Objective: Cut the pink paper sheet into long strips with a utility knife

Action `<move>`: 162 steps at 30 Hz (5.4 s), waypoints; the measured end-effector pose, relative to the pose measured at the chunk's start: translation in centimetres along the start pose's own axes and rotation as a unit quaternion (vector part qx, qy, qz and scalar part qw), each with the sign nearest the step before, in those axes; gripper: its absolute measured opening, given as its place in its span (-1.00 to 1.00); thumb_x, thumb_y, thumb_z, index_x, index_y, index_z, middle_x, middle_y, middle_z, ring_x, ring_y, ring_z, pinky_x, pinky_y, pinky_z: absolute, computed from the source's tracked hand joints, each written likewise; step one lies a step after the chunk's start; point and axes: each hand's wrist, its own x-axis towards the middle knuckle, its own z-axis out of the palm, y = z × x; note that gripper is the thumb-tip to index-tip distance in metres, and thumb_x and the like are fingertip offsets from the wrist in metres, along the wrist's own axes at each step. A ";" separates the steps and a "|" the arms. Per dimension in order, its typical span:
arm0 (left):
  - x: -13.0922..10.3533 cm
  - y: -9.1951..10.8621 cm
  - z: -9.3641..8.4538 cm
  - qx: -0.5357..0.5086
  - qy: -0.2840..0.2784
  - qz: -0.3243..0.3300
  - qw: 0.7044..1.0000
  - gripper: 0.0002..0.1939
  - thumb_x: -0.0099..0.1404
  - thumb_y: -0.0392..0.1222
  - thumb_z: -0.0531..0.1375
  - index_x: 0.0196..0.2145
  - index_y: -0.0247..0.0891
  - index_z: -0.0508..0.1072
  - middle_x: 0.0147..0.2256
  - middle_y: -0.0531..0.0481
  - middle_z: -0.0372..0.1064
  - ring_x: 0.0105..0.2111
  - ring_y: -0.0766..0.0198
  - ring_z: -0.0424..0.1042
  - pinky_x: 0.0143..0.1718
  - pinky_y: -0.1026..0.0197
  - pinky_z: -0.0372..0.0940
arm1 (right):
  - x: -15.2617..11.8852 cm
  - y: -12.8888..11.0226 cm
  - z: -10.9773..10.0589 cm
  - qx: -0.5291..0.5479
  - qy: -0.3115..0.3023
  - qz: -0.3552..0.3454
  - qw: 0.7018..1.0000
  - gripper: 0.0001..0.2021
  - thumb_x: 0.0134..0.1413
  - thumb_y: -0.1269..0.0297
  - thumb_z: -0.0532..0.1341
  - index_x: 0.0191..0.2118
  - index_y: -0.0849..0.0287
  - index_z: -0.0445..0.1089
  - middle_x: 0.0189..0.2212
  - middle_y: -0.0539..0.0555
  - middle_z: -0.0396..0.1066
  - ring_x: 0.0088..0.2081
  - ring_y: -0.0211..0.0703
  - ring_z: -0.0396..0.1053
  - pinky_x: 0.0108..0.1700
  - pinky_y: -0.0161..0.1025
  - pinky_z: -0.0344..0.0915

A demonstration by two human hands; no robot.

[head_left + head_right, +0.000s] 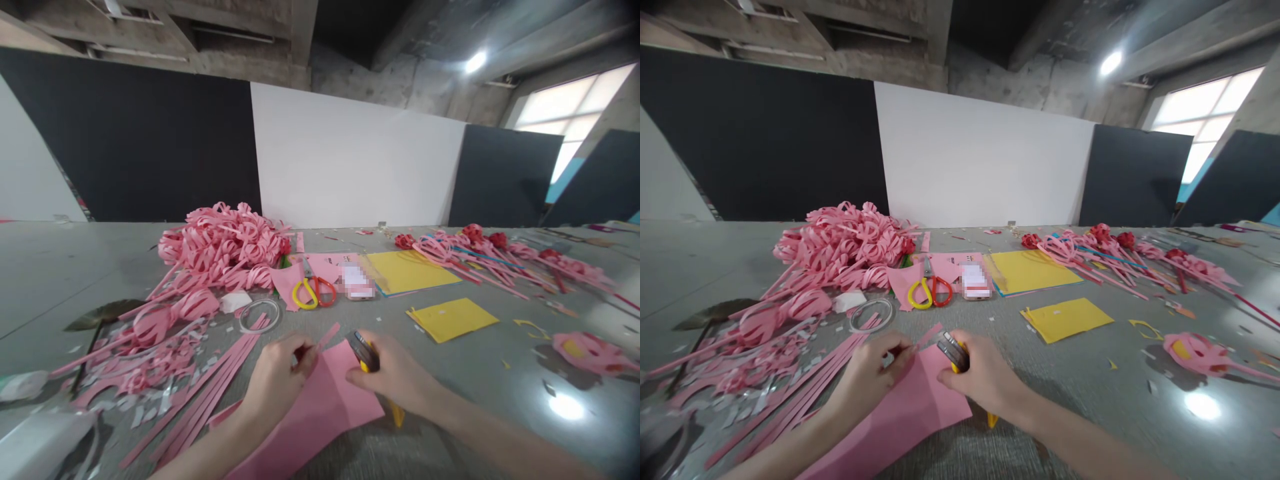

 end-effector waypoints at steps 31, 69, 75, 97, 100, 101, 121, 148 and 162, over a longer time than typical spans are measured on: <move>-2.2 -0.6 2.9 0.313 -0.113 0.142 0.932 -0.67 0.12 -0.38 0.00 -0.12 -0.32 0.31 -0.09 -0.17 0.25 -0.09 0.08 0.22 -0.13 0.06 0.22 | 3.0 5.2 -1.0 -0.080 0.017 0.104 0.991 -0.81 -0.29 0.26 0.23 -0.51 0.16 0.18 -0.64 -0.12 0.15 -0.57 -0.30 0.13 -0.55 -0.39 -0.05; -3.0 -0.9 4.1 0.314 -0.112 0.224 0.916 -0.64 0.16 -0.38 -0.03 -0.09 -0.47 0.32 -0.06 -0.28 0.25 -0.04 0.03 0.21 -0.05 0.07 0.18 | 2.7 6.7 1.6 -0.481 0.065 -0.329 0.810 -0.69 0.13 0.41 -0.03 -0.02 0.10 0.22 -0.17 0.20 0.26 -0.38 -0.23 0.26 -0.25 -0.21 0.09; -3.0 -1.0 4.2 0.311 -0.102 0.219 0.919 -0.65 0.16 -0.39 -0.03 -0.10 -0.45 0.33 -0.07 -0.26 0.27 -0.04 0.05 0.22 -0.05 0.08 0.19 | 2.7 6.5 1.9 -0.498 0.101 -0.352 0.786 -0.72 0.10 0.43 -0.02 -0.08 0.12 0.26 -0.18 0.18 0.27 -0.44 -0.25 0.24 -0.26 -0.20 0.09; -3.0 -0.9 4.1 0.299 -0.111 0.220 0.922 -0.66 0.16 -0.40 -0.06 -0.12 -0.44 0.34 -0.06 -0.25 0.26 -0.04 0.05 0.21 -0.04 0.07 0.18 | 2.9 6.4 1.6 -0.488 0.055 -0.336 0.804 -0.73 0.12 0.40 0.00 -0.06 0.04 0.22 -0.17 0.14 0.25 -0.41 -0.25 0.23 -0.29 -0.26 0.14; -3.1 -1.1 4.1 0.276 -0.109 0.206 0.932 -0.64 0.16 -0.38 -0.06 -0.09 -0.43 0.31 -0.04 -0.25 0.24 -0.02 0.05 0.20 -0.04 0.05 0.17 | 3.0 6.6 1.5 -0.475 0.041 -0.336 0.812 -0.72 0.12 0.41 -0.01 -0.05 0.04 0.22 -0.17 0.15 0.24 -0.38 -0.25 0.24 -0.28 -0.27 0.14; -3.1 -1.2 4.1 0.268 -0.109 0.203 0.936 -0.63 0.15 -0.38 -0.06 -0.08 -0.43 0.30 -0.04 -0.25 0.24 -0.02 0.05 0.19 -0.04 0.05 0.17 | 3.0 6.6 1.5 -0.473 0.039 -0.335 0.814 -0.72 0.12 0.41 -0.01 -0.05 0.04 0.22 -0.17 0.14 0.24 -0.38 -0.25 0.24 -0.29 -0.27 0.14; -3.0 -1.3 3.9 0.270 -0.107 0.196 0.937 -0.63 0.16 -0.36 -0.03 -0.06 -0.36 0.28 -0.04 -0.18 0.24 -0.02 0.09 0.18 -0.05 0.07 0.19 | 2.7 7.5 1.6 -0.449 0.078 -0.344 0.821 -0.71 0.13 0.39 -0.01 -0.02 0.12 0.22 -0.27 0.16 0.25 -0.33 -0.21 0.24 -0.31 -0.26 0.13; 0.2 -1.6 1.3 -0.135 0.024 -0.054 0.989 -0.91 0.13 -0.25 0.04 -0.52 -0.23 0.24 -0.58 0.12 0.18 -0.57 0.34 0.21 -0.53 0.33 0.10 | 2.8 4.8 -1.1 -0.071 0.210 -0.014 0.975 -0.66 -0.02 0.03 0.08 -0.22 0.19 0.25 -0.42 0.06 0.34 -0.39 -0.13 0.32 -0.39 -0.26 0.21; -0.4 0.5 0.8 -0.462 -0.020 -0.165 0.871 -0.83 0.09 -0.11 0.18 -0.39 -0.26 0.35 -0.43 0.05 0.28 -0.41 0.28 0.28 -0.39 0.30 0.15 | 1.8 2.6 0.3 0.312 0.014 0.109 0.944 -0.73 -0.21 0.16 0.22 -0.60 0.18 0.12 -0.76 -0.17 0.00 -0.71 -0.43 -0.06 -0.65 -0.40 -0.12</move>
